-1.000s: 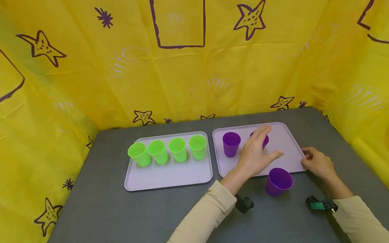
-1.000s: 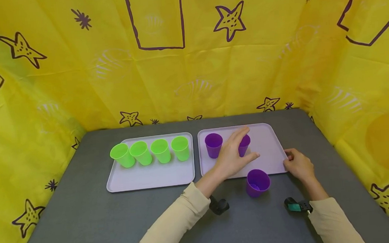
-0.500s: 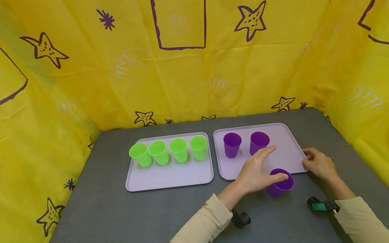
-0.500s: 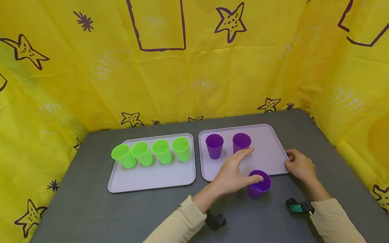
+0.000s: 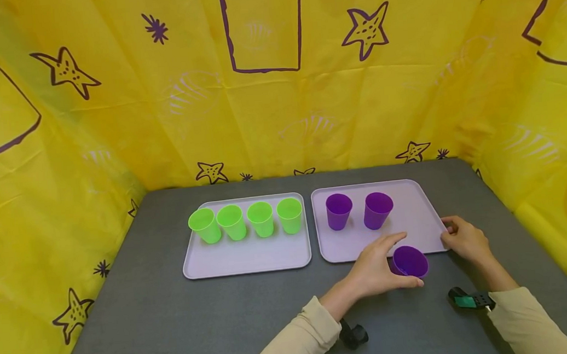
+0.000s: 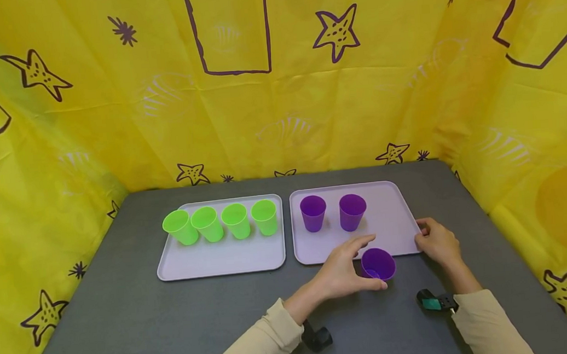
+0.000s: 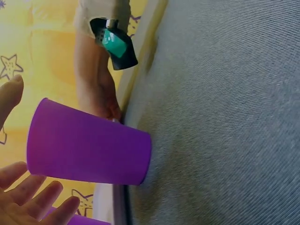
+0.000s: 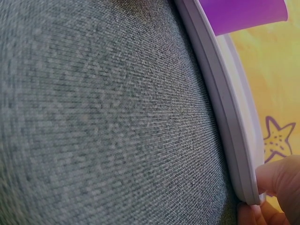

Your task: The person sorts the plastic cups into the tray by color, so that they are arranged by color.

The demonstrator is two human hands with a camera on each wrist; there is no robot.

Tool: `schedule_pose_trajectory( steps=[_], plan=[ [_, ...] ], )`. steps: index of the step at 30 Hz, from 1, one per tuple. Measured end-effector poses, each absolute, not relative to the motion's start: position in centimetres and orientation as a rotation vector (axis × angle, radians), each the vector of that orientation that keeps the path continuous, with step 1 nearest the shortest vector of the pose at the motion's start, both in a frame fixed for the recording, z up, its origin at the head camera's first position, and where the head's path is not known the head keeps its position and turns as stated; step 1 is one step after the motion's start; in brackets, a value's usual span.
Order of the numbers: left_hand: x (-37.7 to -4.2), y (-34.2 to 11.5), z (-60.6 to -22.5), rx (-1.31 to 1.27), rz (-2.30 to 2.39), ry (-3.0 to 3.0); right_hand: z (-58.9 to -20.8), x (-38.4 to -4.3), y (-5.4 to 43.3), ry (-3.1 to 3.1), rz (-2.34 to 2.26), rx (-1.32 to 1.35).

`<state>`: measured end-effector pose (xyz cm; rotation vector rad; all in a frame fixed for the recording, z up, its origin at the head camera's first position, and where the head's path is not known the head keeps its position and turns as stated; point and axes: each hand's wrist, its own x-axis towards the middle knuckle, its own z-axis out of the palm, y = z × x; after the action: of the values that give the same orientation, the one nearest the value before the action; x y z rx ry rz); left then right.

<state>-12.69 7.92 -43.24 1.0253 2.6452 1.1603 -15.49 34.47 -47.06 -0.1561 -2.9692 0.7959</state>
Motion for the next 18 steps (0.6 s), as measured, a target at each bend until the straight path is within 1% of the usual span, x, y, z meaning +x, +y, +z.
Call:
schedule_pose_trajectory(
  steps=[9,18],
  plan=[
    [-12.5,8.4,-44.7,1.011,1.184,2.651,-47.0,-15.4,34.4,-2.958,0.791,-0.157],
    [-12.5,8.5,-45.1,0.953,1.167,2.679,-47.2,-15.5,34.5,-2.946,0.777,-0.155]
  ],
)
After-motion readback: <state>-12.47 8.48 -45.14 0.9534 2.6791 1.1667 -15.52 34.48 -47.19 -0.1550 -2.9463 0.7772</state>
